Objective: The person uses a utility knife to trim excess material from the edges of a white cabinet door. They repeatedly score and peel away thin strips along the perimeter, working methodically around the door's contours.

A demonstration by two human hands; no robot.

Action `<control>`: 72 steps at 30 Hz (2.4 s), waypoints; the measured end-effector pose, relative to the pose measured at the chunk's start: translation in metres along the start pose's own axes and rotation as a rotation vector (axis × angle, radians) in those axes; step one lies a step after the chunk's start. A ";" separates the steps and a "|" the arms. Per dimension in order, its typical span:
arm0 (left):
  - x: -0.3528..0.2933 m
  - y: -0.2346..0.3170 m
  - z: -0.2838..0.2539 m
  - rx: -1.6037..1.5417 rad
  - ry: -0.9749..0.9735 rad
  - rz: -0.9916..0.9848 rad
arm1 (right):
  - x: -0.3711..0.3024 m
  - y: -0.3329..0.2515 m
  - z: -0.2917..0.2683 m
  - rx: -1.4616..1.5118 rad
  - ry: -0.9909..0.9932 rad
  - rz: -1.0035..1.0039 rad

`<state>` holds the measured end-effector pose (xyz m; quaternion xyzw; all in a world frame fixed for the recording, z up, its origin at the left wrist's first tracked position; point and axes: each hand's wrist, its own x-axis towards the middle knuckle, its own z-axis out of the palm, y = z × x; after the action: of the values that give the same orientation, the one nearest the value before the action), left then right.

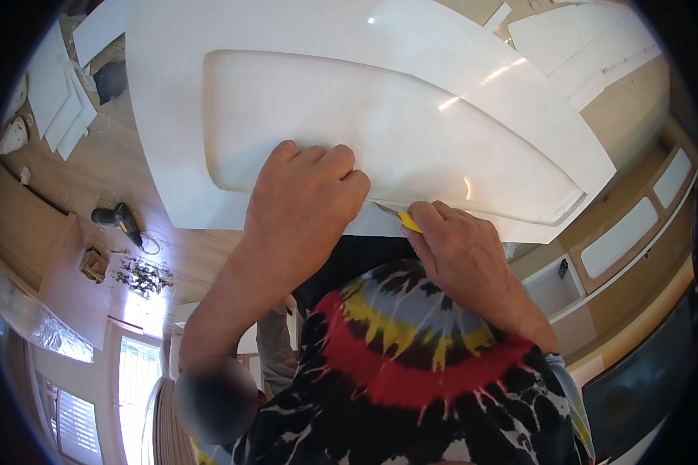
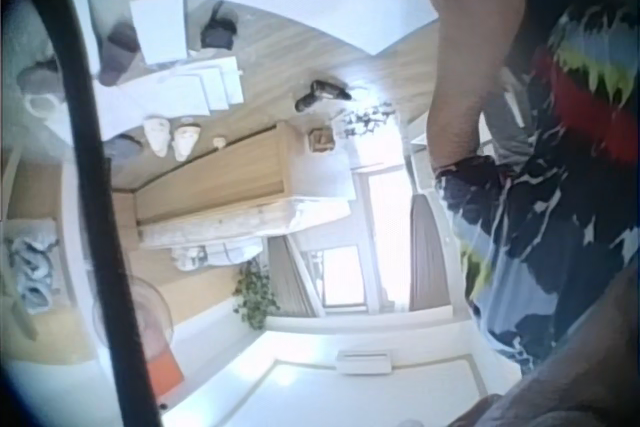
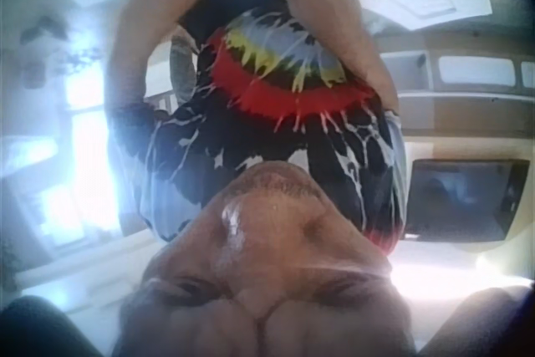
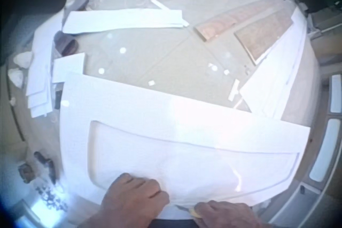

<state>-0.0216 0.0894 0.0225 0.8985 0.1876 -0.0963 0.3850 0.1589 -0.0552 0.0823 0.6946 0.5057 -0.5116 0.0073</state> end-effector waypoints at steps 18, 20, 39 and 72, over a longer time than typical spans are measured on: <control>0.016 -0.013 -0.004 -0.005 -0.155 0.205 | -0.001 -0.005 -0.004 -0.059 -0.074 0.051; 0.014 -0.012 -0.002 0.021 -0.138 0.254 | 0.000 -0.004 -0.005 -0.054 -0.073 0.054; 0.020 -0.026 -0.020 0.018 -0.277 0.347 | 0.003 0.005 0.016 0.076 -0.112 -0.237; 0.017 -0.017 -0.012 -0.069 -0.190 0.220 | 0.001 -0.004 -0.003 -0.033 -0.094 0.045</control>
<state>-0.0133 0.1138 0.0144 0.8867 0.0537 -0.1316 0.4399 0.1581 -0.0510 0.0855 0.6807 0.4974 -0.5351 0.0539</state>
